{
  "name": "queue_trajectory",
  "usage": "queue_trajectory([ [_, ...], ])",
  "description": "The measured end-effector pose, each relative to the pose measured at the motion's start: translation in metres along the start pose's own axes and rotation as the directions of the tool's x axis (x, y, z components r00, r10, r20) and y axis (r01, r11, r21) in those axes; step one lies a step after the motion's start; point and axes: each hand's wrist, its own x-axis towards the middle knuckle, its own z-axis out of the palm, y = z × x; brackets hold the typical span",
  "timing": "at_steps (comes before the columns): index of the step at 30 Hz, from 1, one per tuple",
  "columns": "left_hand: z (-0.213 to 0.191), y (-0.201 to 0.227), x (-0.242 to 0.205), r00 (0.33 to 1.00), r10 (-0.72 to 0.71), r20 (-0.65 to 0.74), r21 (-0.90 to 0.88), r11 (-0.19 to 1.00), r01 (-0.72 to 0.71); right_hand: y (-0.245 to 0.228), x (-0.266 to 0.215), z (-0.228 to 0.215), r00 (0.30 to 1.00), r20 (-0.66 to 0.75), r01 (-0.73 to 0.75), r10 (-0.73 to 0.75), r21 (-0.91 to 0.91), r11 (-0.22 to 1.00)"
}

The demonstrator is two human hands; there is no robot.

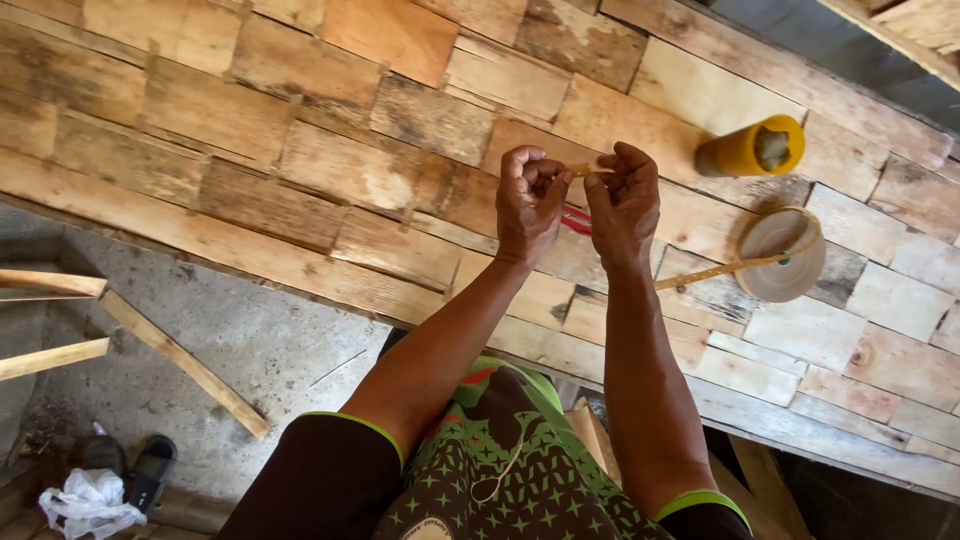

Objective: Repairing or decorative patching of a wood block surface using wood slivers, adhesive tape, and a utility knife.

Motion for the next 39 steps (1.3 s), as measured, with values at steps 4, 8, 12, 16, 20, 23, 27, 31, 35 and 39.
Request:
queue_trajectory([
  [4, -0.040, 0.016, 0.016, 1.000, -0.013, -0.007, -0.024, 1.000, 0.012, -0.006, 0.003, 0.048, 0.999, 0.039, -0.031, 0.027, 0.112, 0.993],
  [8, -0.070, 0.024, 0.032, 1.000, 0.006, 0.011, -0.005, 1.000, -0.006, 0.000, 0.008, 0.082, 0.999, 0.022, -0.049, 0.048, 0.047, 0.998],
  [12, -0.091, 0.035, 0.046, 1.000, -0.009, -0.001, 0.003, 1.000, 0.009, -0.006, 0.015, 0.110, 0.998, 0.049, 0.030, -0.032, 0.042, 0.999],
  [16, -0.106, 0.039, 0.059, 1.000, 0.024, -0.006, 0.006, 1.000, -0.024, -0.007, 0.025, 0.127, 0.998, 0.058, -0.004, 0.006, -0.047, 0.999],
  [20, -0.116, 0.037, 0.069, 0.999, 0.037, -0.010, 0.004, 0.999, -0.037, -0.004, 0.034, 0.139, 0.998, 0.066, 0.006, -0.005, -0.022, 1.000],
  [23, -0.119, 0.038, 0.076, 0.999, 0.028, -0.024, -0.002, 1.000, -0.029, -0.007, 0.038, 0.147, 0.995, 0.070, 0.073, -0.067, -0.098, 0.993],
  [27, -0.122, 0.044, 0.084, 0.997, 0.011, -0.073, 0.199, 0.980, 0.004, -0.014, 0.046, 0.159, 0.985, 0.088, 0.164, -0.149, -0.187, 0.969],
  [31, -0.137, 0.024, 0.100, 0.991, 0.120, -0.067, 0.428, 0.900, -0.080, 0.009, 0.073, 0.148, 0.964, 0.047, 0.265, -0.262, -0.285, 0.921],
  [35, -0.166, -0.021, 0.116, 0.985, 0.137, 0.102, 0.771, 0.615, -0.166, 0.005, 0.101, 0.132, 0.957, 0.055, 0.284, -0.285, -0.389, 0.876],
  [39, -0.181, -0.057, 0.155, 0.873, 0.162, 0.460, 0.856, 0.180, -0.484, 0.014, 0.139, 0.122, 0.929, 0.160, 0.369, -0.334, -0.483, 0.794],
])
